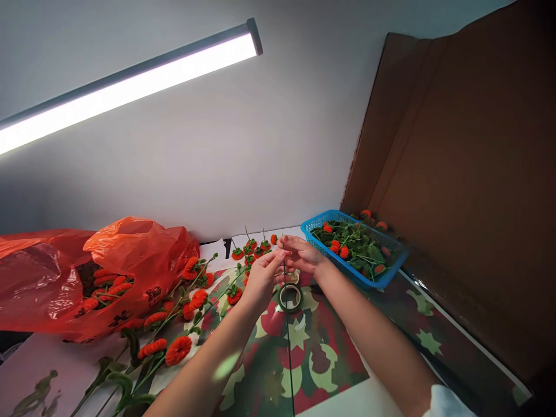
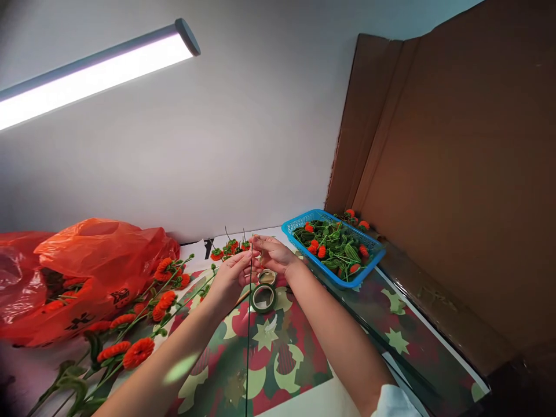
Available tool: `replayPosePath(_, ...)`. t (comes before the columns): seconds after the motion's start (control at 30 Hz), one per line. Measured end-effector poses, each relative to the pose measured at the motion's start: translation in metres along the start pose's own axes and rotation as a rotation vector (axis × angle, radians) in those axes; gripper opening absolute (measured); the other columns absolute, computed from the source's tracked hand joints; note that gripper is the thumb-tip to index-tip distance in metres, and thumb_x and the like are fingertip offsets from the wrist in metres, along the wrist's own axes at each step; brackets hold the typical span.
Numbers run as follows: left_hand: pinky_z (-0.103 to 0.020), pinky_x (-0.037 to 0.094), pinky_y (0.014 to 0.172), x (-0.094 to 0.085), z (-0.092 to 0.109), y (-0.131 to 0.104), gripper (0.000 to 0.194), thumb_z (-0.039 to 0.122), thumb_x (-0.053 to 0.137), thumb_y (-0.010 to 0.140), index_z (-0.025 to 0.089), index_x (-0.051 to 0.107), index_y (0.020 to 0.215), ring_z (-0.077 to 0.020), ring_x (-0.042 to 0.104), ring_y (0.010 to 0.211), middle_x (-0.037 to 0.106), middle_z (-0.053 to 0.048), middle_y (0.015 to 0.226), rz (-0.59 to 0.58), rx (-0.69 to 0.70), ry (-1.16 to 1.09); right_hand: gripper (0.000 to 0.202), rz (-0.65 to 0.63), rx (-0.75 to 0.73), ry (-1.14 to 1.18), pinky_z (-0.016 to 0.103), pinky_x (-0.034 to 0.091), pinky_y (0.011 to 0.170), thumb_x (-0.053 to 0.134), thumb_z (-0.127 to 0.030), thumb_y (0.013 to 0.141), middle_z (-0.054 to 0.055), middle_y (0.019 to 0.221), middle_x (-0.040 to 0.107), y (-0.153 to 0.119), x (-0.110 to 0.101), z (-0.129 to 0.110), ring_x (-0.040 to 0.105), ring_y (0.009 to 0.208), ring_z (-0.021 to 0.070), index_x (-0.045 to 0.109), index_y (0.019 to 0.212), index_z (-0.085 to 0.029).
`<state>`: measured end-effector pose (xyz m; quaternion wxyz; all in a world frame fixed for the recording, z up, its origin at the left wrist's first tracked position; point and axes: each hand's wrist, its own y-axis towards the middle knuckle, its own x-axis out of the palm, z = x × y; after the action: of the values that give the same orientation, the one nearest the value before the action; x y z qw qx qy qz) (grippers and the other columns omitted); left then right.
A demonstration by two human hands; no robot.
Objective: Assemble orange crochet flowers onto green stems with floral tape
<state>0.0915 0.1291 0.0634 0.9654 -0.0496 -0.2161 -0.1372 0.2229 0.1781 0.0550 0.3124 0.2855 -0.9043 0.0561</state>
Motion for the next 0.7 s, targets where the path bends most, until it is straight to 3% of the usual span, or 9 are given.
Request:
replayPosePath(0.1, -0.018, 0.044, 0.049, -0.0016, 0.0021, -0.0017, 0.032, 0.039, 0.077, 0.062, 0.011, 0.068, 0.075, -0.0092, 0.057, 0.057, 0.063, -0.002, 0.065, 0.08, 0.08, 0.158, 0.034, 0.04, -0.017, -0.02, 0.019, 0.044, 0.045, 0.078, -0.035, 0.066, -0.005, 0.059, 0.053, -0.0009, 0.0015, -0.0034, 0.05, 0.048, 0.0063, 0.053, 0.072, -0.014)
replayPosePath(0.17, -0.017, 0.043, 0.05, -0.0019, 0.0027, -0.002, 0.031, 0.038, 0.076, 0.064, 0.011, 0.068, 0.075, -0.0087, 0.057, 0.056, 0.063, -0.002, 0.063, 0.07, 0.105, 0.167, 0.034, 0.035, -0.012, -0.027, 0.019, 0.045, 0.046, 0.078, -0.035, 0.067, -0.006, 0.058, 0.052, -0.001, 0.0022, -0.0039, 0.049, 0.048, 0.0062, 0.051, 0.071, -0.014)
replayPosePath(0.33, -0.016, 0.043, 0.049, 0.0012, 0.0003, -0.0001, 0.031, 0.037, 0.076, 0.065, 0.012, 0.067, 0.08, -0.0064, 0.055, 0.054, 0.06, 0.0, 0.062, -0.057, 0.026, -0.067, 0.037, -0.075, 0.009, 0.015, 0.022, 0.046, 0.041, 0.073, -0.044, 0.07, -0.009, 0.054, 0.049, -0.0007, 0.0012, -0.0002, 0.049, 0.04, 0.0078, 0.049, 0.076, -0.017)
replayPosePath(0.47, -0.016, 0.043, 0.047, 0.0021, -0.0019, 0.0009, 0.03, 0.035, 0.078, 0.064, 0.012, 0.064, 0.078, -0.0058, 0.053, 0.05, 0.057, 0.002, 0.06, -0.131, -0.035, -0.192, 0.034, -0.093, 0.006, 0.015, 0.021, 0.045, 0.041, 0.072, -0.042, 0.072, -0.008, 0.054, 0.049, -0.0023, 0.0021, -0.0004, 0.052, 0.042, 0.0083, 0.049, 0.079, -0.017)
replayPosePath(0.7, -0.016, 0.043, 0.05, -0.0009, -0.0001, -0.0014, 0.031, 0.038, 0.077, 0.064, 0.01, 0.065, 0.07, -0.0074, 0.056, 0.053, 0.06, -0.001, 0.059, 0.026, 0.06, 0.103, 0.03, 0.015, -0.052, -0.005, 0.017, 0.045, 0.046, 0.076, -0.032, 0.069, -0.005, 0.061, 0.053, -0.0012, 0.0035, -0.0033, 0.051, 0.049, 0.0054, 0.051, 0.071, -0.014)
